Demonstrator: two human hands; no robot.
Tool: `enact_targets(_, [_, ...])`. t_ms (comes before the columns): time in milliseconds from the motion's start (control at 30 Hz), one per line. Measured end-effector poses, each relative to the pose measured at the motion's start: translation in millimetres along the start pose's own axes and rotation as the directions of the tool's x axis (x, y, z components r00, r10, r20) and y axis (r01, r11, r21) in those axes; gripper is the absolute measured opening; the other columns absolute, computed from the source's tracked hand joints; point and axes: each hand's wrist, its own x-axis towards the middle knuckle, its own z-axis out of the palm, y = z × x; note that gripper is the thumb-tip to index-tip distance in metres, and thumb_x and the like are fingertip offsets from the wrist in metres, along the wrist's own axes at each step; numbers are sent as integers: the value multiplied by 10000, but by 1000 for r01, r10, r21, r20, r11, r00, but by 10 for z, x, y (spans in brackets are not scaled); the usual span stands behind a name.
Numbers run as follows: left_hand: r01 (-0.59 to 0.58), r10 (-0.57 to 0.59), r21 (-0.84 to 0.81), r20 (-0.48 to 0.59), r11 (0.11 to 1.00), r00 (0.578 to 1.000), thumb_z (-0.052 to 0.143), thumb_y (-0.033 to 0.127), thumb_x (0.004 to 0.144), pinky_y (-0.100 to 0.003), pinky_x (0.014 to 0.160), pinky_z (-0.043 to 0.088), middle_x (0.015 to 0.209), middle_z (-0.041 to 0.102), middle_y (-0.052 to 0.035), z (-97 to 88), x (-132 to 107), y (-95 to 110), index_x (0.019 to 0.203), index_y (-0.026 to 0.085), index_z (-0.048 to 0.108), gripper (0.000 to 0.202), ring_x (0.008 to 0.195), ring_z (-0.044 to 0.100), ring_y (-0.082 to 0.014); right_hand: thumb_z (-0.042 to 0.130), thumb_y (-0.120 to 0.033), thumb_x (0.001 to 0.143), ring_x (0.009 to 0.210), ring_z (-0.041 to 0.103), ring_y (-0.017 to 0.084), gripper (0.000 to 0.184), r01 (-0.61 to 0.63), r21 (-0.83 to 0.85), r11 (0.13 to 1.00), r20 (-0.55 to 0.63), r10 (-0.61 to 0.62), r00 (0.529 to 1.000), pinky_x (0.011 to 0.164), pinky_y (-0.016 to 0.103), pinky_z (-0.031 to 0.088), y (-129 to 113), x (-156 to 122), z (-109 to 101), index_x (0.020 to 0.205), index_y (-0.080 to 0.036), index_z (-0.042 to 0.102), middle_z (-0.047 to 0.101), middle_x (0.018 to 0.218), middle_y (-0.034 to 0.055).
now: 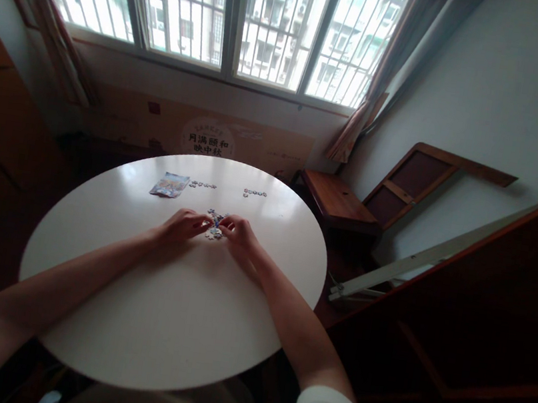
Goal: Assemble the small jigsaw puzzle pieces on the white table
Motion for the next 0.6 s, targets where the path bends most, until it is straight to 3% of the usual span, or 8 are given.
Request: enact_targets(600, [-8, 7, 31, 9, 1000, 1000, 498, 277, 886, -179, 510, 323, 593, 646, 2, 23, -5, -19, 860, 186, 667, 193, 487, 548, -81, 630, -225, 759, 624, 578, 110, 107, -9, 13, 1000, 9, 9, 1000, 590, 212, 427, -9, -4, -2, 785, -141, 691, 666, 695, 26])
